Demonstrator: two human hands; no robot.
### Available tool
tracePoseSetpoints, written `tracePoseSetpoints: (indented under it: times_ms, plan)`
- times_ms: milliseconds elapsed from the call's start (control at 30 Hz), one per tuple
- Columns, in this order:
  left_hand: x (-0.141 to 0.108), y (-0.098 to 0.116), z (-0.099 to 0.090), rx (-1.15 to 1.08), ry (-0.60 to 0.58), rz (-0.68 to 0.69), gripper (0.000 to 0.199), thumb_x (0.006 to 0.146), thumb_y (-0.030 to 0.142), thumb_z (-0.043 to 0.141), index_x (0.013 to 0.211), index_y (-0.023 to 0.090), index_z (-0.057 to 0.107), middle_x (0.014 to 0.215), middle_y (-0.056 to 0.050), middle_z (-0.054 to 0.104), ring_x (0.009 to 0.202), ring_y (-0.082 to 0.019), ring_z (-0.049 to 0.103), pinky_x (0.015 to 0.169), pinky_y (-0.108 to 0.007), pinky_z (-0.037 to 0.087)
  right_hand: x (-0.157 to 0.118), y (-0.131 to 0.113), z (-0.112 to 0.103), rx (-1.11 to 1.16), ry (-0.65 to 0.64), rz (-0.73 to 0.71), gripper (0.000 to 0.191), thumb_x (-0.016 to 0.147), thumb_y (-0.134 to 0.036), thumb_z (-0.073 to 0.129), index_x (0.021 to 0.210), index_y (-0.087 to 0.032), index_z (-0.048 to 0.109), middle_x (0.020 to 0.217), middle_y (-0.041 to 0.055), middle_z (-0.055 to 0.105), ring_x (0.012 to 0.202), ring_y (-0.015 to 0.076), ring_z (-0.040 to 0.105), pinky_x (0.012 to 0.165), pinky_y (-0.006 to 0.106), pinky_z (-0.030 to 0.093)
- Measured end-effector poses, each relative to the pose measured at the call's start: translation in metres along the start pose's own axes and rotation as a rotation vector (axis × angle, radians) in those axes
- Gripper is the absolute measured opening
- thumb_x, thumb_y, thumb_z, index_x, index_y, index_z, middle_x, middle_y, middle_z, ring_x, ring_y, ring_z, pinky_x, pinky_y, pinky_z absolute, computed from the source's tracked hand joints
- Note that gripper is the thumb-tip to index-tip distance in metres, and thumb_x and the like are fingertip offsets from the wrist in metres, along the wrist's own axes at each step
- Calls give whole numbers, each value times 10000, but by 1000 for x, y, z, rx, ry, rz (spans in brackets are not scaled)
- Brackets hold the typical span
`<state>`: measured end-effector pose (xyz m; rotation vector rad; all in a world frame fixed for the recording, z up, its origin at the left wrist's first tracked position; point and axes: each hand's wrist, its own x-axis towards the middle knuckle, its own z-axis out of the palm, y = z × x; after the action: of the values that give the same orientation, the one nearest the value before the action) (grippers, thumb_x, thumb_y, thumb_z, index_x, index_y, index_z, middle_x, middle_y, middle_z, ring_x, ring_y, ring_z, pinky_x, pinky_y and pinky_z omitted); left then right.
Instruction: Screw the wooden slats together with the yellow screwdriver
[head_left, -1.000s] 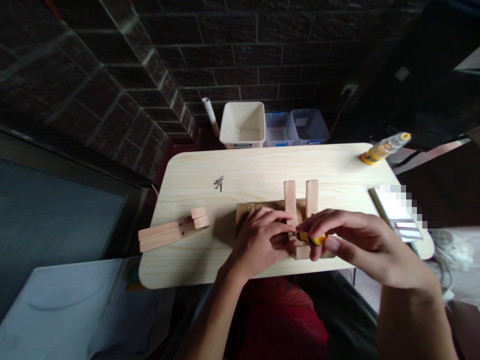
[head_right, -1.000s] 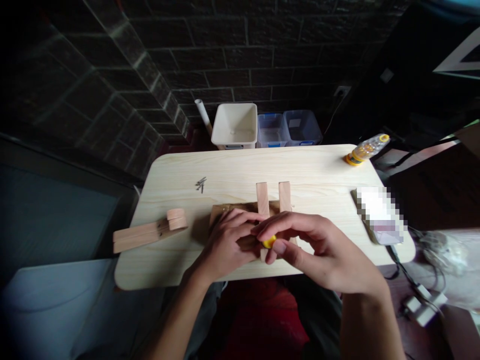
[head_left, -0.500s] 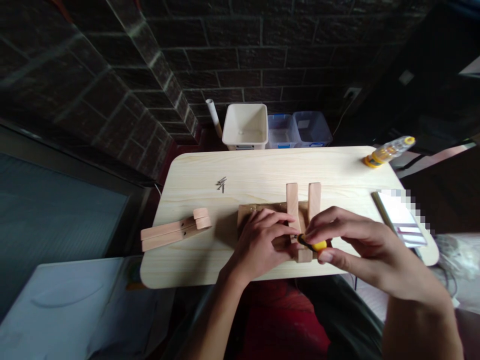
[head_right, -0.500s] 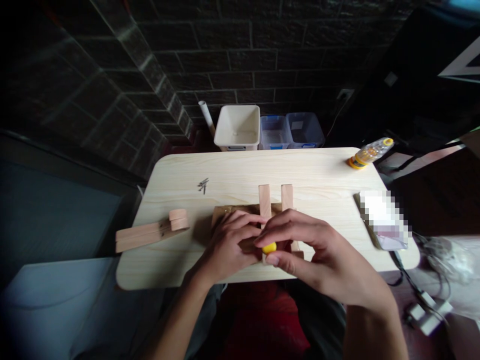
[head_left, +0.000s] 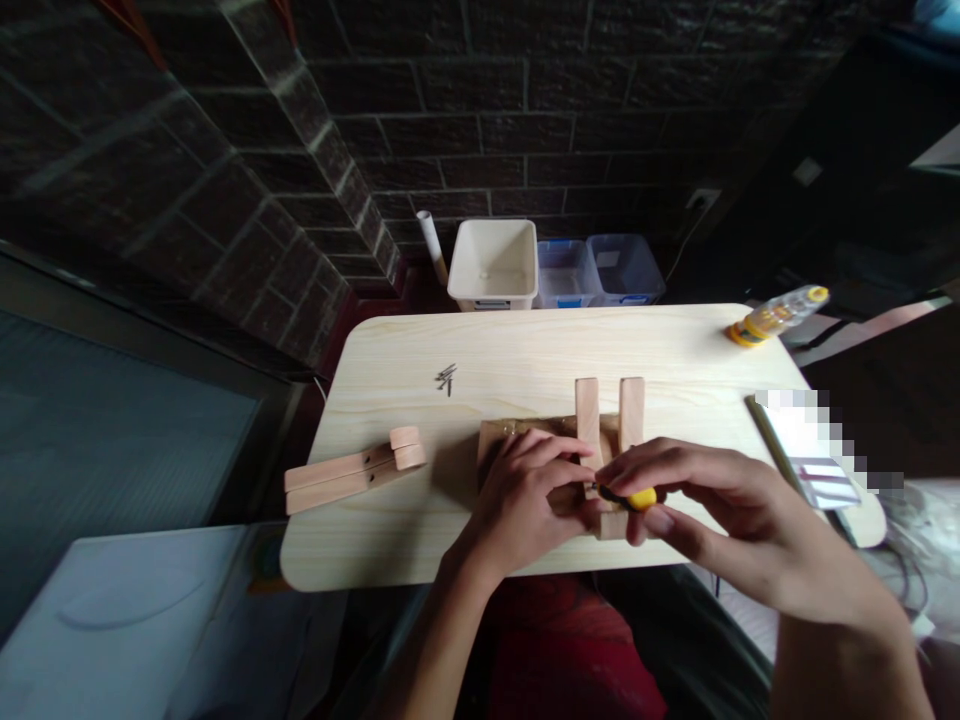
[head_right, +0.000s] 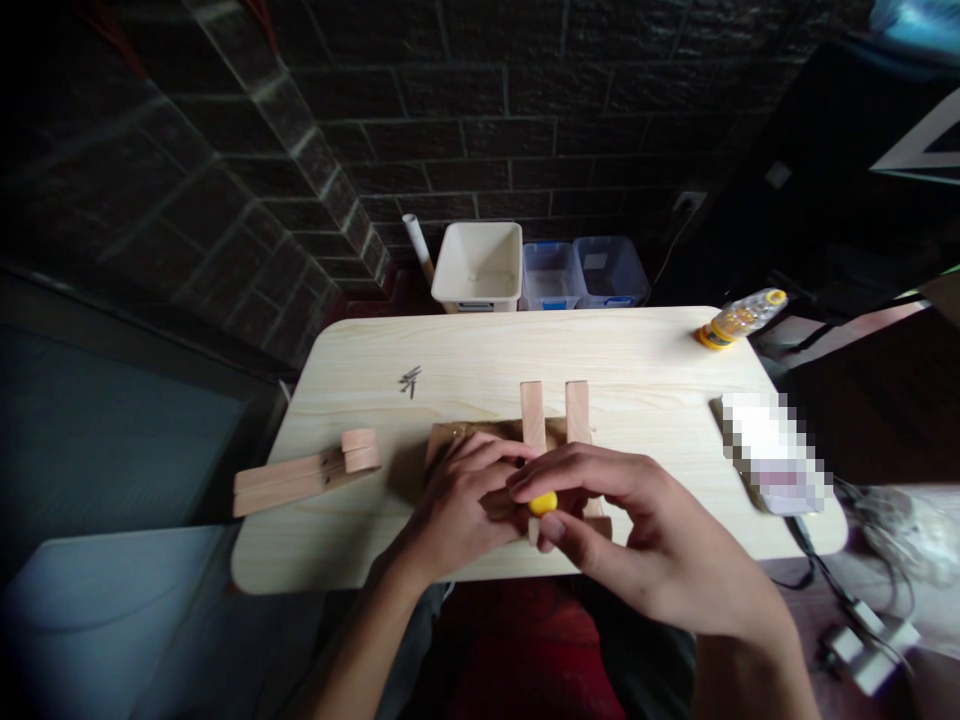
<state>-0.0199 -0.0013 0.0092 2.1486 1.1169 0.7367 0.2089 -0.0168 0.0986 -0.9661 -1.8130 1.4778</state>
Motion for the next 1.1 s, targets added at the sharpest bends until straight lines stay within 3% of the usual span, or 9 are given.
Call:
tracePoseSetpoints:
  times_ms: [133,467,567,800,933,1000,1100]
  plan:
    - [0,0,1,-2,2,-2,166,866,318,811,1024,270,794,1293,5,761,1161,-265,639,1034,-471,468,-1,0,-1,20,-37,9,301,1079,-194,569,1306,-337,705,1233,61,760,990,193,753,867,311,611]
    - [0,0,1,2,-11,-8,177,870,363,822,1028,288,798,1304,4,756,1168,-268,638,1036,-472,470,-2,1,0,46,-17,46,203,1061,-222,625,1228,-316,692,1149,53,704,919,172,717,817,301,594]
    - [0,0,1,3,-10,-9,183,871,362,821,1041,297,800,1303,7,757,1164,-262,640,1030,-467,472,-2,2,-1,31,-1,42,184,1034,-218,670,1185,-322,687,1177,51,675,1005,192,695,818,291,584]
    - [0,0,0,-20,0,4,158,878,358,820,1023,299,804,1305,16,759,1173,-255,640,1029,-454,470,2,0,-2,-55,-5,-61,260,1010,-173,688,1217,-322,742,1209,65,690,1172,212,662,1000,303,550]
    - [0,0,0,-15,2,7,188,866,348,830,1042,288,799,1294,7,761,1165,-255,640,1034,-453,475,2,-3,-1,-44,-5,-52,279,1041,-180,630,1251,-320,747,1250,81,725,1209,233,678,979,314,585]
    - [0,0,-1,-10,-3,4,214,864,336,828,1070,289,796,1293,0,761,1170,-260,636,1042,-457,478,1,-3,0,-43,-1,-43,292,1053,-183,608,1270,-326,743,1273,79,741,1178,231,706,945,308,604]
    - [0,0,-1,-2,-16,0,211,863,332,825,1069,293,798,1303,0,757,1185,-265,634,1048,-458,481,-1,-2,0,-28,-1,-17,276,1059,-193,610,1266,-324,736,1242,71,766,984,188,766,854,281,624]
